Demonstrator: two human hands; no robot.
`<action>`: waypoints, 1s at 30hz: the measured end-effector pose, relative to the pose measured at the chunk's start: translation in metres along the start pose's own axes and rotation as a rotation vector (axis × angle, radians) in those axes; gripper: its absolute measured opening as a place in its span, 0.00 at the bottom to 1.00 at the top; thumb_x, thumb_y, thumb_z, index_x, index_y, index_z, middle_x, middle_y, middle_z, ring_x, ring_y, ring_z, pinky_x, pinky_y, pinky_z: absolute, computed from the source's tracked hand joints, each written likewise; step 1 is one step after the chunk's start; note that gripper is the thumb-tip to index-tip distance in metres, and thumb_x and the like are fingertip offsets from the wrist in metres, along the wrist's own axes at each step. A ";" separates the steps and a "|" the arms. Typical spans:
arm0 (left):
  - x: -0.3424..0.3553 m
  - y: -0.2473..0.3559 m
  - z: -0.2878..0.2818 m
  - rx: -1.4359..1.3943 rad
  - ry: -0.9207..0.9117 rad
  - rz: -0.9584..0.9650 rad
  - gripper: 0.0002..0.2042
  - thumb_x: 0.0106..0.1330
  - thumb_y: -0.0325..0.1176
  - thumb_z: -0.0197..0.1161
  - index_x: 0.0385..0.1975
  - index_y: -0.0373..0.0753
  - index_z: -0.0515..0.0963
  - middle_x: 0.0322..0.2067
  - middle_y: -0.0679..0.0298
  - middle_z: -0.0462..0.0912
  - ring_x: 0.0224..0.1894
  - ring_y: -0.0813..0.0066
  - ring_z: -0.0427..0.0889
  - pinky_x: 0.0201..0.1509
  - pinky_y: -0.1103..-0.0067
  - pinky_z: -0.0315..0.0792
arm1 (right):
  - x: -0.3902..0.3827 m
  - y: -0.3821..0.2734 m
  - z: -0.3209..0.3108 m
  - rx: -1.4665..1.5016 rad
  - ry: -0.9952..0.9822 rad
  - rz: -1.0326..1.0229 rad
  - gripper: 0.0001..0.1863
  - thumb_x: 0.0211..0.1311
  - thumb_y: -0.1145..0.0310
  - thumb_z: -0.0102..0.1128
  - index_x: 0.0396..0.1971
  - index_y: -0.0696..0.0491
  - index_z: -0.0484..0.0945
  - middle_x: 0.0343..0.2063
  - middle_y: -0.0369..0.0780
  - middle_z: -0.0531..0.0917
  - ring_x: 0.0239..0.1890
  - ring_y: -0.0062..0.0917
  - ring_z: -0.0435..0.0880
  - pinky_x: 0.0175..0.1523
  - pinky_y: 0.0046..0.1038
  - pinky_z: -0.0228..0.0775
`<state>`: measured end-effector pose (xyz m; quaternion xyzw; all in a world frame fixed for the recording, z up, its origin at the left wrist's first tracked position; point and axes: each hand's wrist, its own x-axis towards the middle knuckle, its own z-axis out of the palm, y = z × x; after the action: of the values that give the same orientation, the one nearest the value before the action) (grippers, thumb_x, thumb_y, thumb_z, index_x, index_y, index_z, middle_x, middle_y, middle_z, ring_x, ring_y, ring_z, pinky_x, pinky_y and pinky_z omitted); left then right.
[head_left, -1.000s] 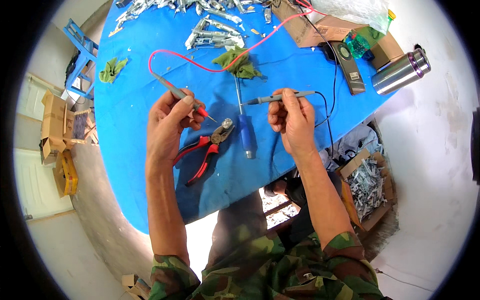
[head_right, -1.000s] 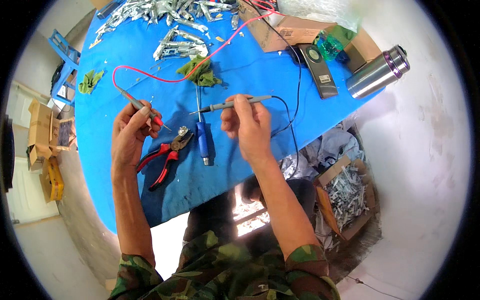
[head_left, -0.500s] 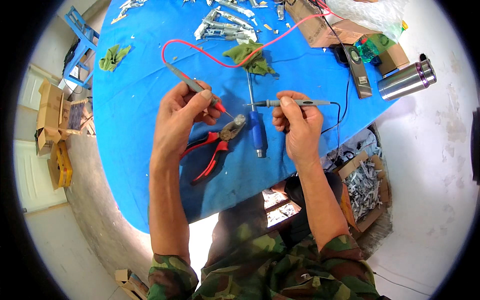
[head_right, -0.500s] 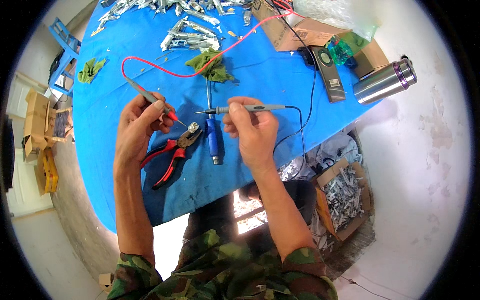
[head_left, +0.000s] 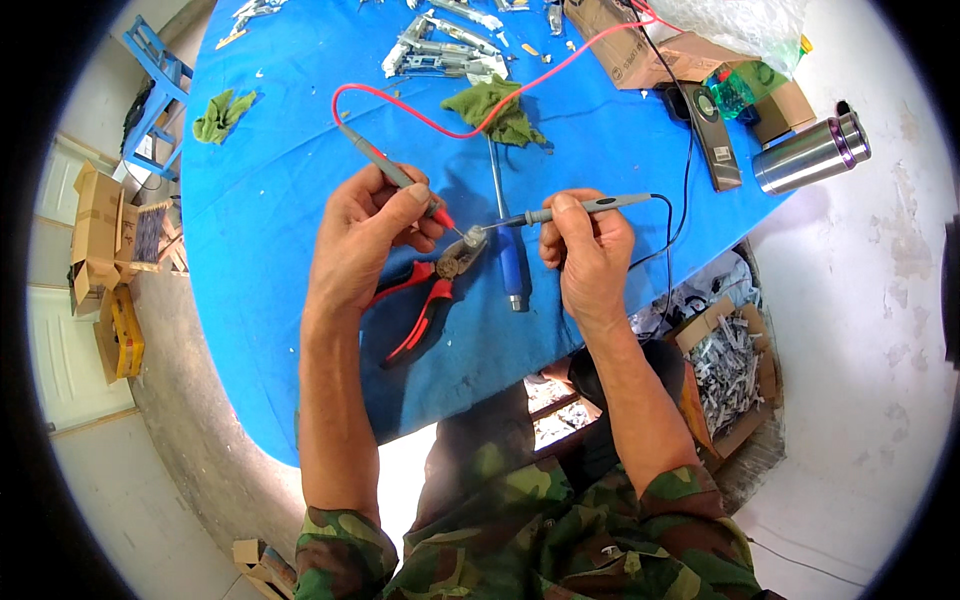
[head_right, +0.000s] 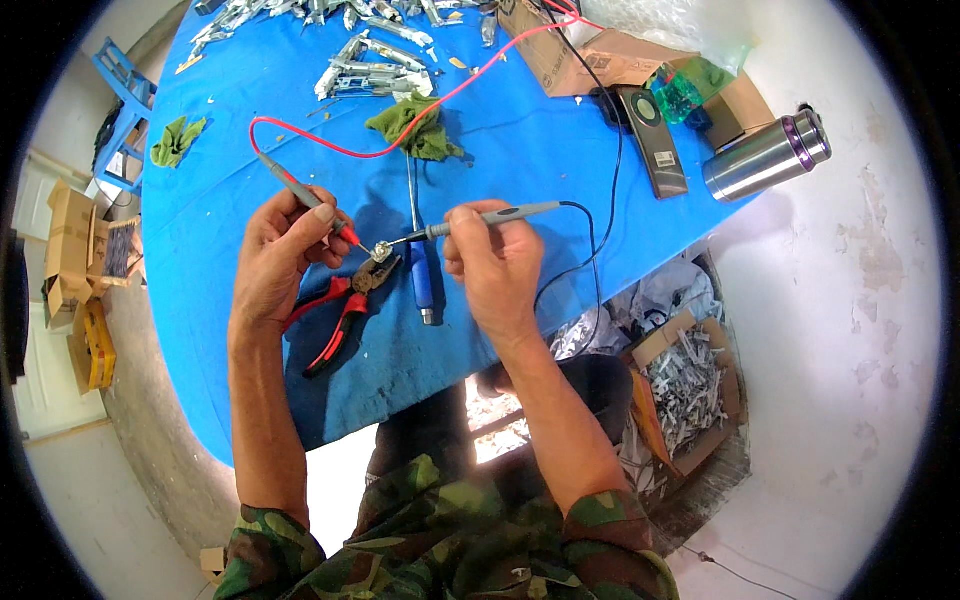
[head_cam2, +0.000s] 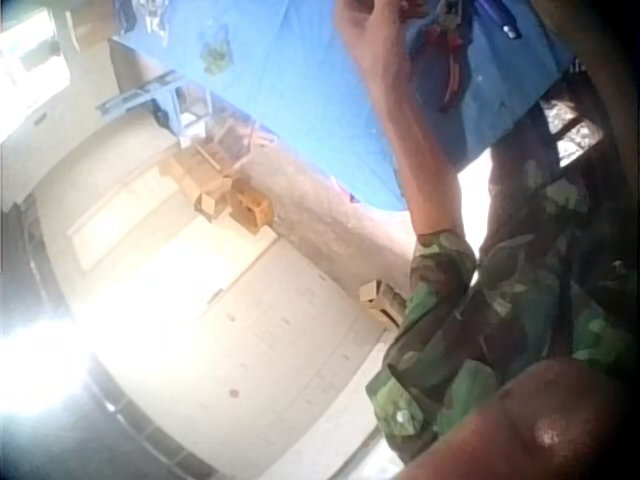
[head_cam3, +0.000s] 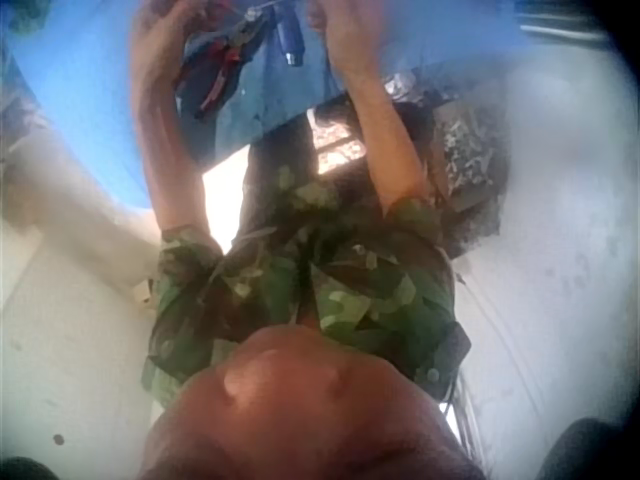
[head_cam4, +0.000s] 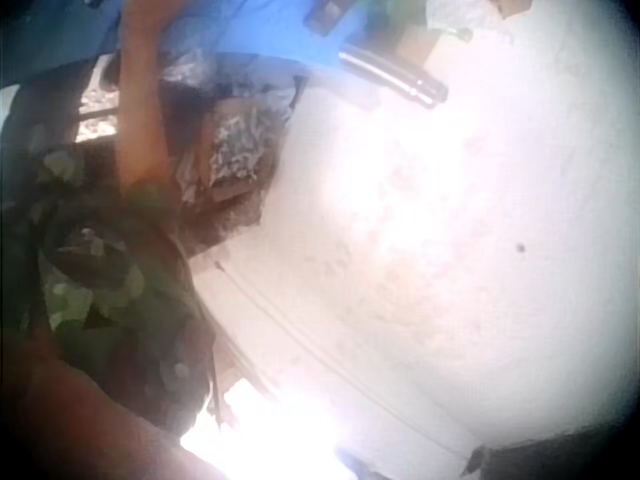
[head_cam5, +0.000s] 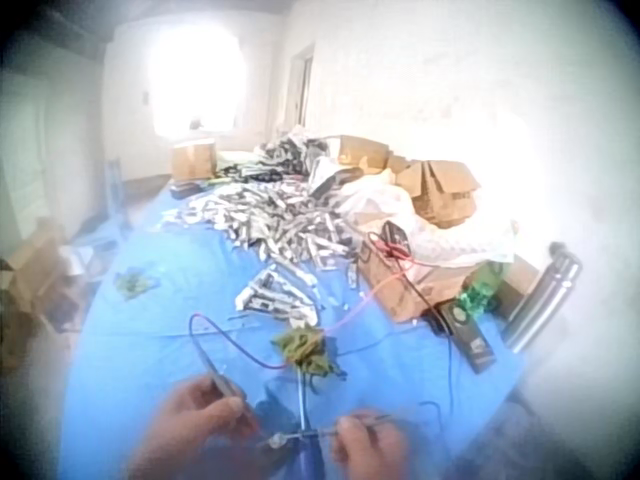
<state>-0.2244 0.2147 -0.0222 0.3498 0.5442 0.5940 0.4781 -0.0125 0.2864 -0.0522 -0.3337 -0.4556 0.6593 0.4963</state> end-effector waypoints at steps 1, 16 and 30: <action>0.000 0.000 0.000 0.003 0.000 -0.003 0.10 0.69 0.36 0.63 0.42 0.36 0.77 0.33 0.60 0.85 0.29 0.81 0.82 0.30 0.85 0.76 | 0.000 0.001 0.000 -0.006 -0.005 -0.004 0.10 0.69 0.68 0.59 0.33 0.60 0.79 0.19 0.36 0.78 0.19 0.13 0.72 0.23 0.17 0.63; 0.002 -0.004 -0.001 0.004 0.006 -0.019 0.11 0.69 0.36 0.64 0.42 0.36 0.77 0.32 0.60 0.84 0.28 0.81 0.82 0.30 0.86 0.75 | 0.002 0.002 0.000 -0.021 -0.012 -0.016 0.11 0.69 0.67 0.59 0.33 0.60 0.79 0.19 0.36 0.79 0.18 0.14 0.74 0.23 0.18 0.65; 0.001 -0.002 0.003 0.031 0.035 -0.049 0.10 0.69 0.36 0.63 0.41 0.36 0.77 0.32 0.63 0.83 0.29 0.81 0.80 0.31 0.85 0.74 | 0.001 -0.001 0.003 -0.026 0.024 0.012 0.10 0.67 0.67 0.61 0.32 0.60 0.79 0.19 0.36 0.79 0.18 0.14 0.75 0.23 0.18 0.66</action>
<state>-0.2216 0.2162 -0.0240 0.3335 0.5699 0.5797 0.4774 -0.0148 0.2867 -0.0506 -0.3508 -0.4561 0.6523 0.4933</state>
